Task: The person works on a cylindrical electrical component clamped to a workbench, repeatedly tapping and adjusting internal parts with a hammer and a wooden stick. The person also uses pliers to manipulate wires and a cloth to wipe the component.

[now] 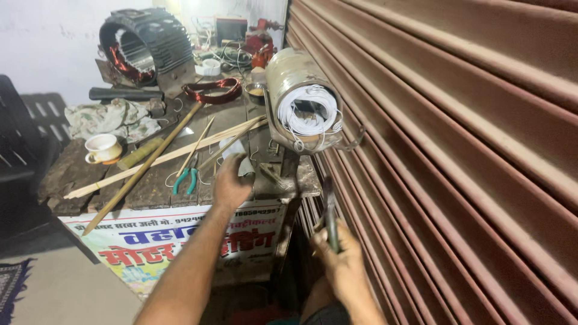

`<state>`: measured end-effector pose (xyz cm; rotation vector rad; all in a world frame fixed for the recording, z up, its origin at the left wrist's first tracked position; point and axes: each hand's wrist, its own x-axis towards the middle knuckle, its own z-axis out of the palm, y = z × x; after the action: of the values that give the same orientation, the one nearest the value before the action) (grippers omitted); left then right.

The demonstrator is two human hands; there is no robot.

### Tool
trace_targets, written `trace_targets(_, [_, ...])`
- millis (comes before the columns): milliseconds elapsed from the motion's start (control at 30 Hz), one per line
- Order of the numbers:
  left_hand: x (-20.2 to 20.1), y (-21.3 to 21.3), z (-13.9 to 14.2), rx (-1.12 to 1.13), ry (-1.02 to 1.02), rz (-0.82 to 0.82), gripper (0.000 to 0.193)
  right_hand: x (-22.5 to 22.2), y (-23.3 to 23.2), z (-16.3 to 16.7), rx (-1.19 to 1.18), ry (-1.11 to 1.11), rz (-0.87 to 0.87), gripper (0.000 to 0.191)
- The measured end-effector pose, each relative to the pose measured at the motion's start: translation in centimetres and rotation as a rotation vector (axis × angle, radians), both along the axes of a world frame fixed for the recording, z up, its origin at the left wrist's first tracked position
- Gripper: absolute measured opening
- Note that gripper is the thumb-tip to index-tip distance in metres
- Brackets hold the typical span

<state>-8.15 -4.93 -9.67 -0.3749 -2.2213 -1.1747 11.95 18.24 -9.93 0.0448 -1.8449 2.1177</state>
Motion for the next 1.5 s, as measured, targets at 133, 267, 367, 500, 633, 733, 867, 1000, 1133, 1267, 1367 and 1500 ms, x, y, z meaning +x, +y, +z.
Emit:
trace_targets(133, [2.0, 2.6, 4.1, 0.18, 0.336, -0.063, 0.045, 0.2, 1.2, 5.8, 0.469, 0.262, -0.179, 0.011])
trace_targets(267, [4.1, 3.5, 9.3, 0.129, 0.441, -0.12, 0.043, -0.3, 1.8, 10.9, 0.799, 0.395, -0.264, 0.019])
trace_targets(367, [5.0, 4.3, 12.8, 0.054, 0.387, -0.166, 0.053, -2.2, 2.1, 13.4, 1.06, 0.393, -0.429, 0.017])
trace_targets(500, [5.7, 5.9, 15.5, -0.026, 0.266, -0.146, 0.069, -5.5, 2.1, 14.7, 1.449, 0.399, -0.661, 0.032])
trace_targets(633, [6.1, 6.9, 16.8, -0.088, 0.161, -0.02, 0.073, -7.9, 1.3, 15.2, 1.719, 0.18, -0.636, 0.02])
trace_targets(733, [6.3, 7.3, 17.2, -0.146, 0.14, 0.034, 0.074, -9.1, 0.5, 16.0, 1.806, 0.213, -0.688, 0.028])
trace_targets(867, [6.2, 7.1, 17.2, -0.226, 0.132, 0.046, 0.065, -10.2, 0.2, 17.0, 1.899, 0.206, -0.738, 0.03])
trace_targets(1000, [5.9, 6.6, 16.9, -0.257, 0.199, 0.03, 0.062, -10.7, 0.2, 17.2, 1.959, 0.247, -0.749, 0.029])
trace_targets(1133, [5.6, 6.7, 17.0, -0.248, 0.256, 0.022, 0.063, -11.2, 0.1, 17.1, 1.998, 0.282, -0.772, 0.03])
trace_targets(1267, [5.4, 6.9, 17.6, -0.251, 0.19, 0.037, 0.06, -11.8, 0.2, 17.2, 2.092, 0.314, -0.792, 0.032])
trace_targets(1367, [5.5, 6.5, 18.1, -0.297, 0.242, 0.003, 0.062, -12.3, 0.4, 17.1, 2.044, 0.363, -0.817, 0.029])
trace_targets(1500, [5.8, 6.7, 19.4, -0.517, 0.427, -0.031, 0.08, -12.9, 0.6, 16.8, 1.985, 0.521, -0.957, 0.027])
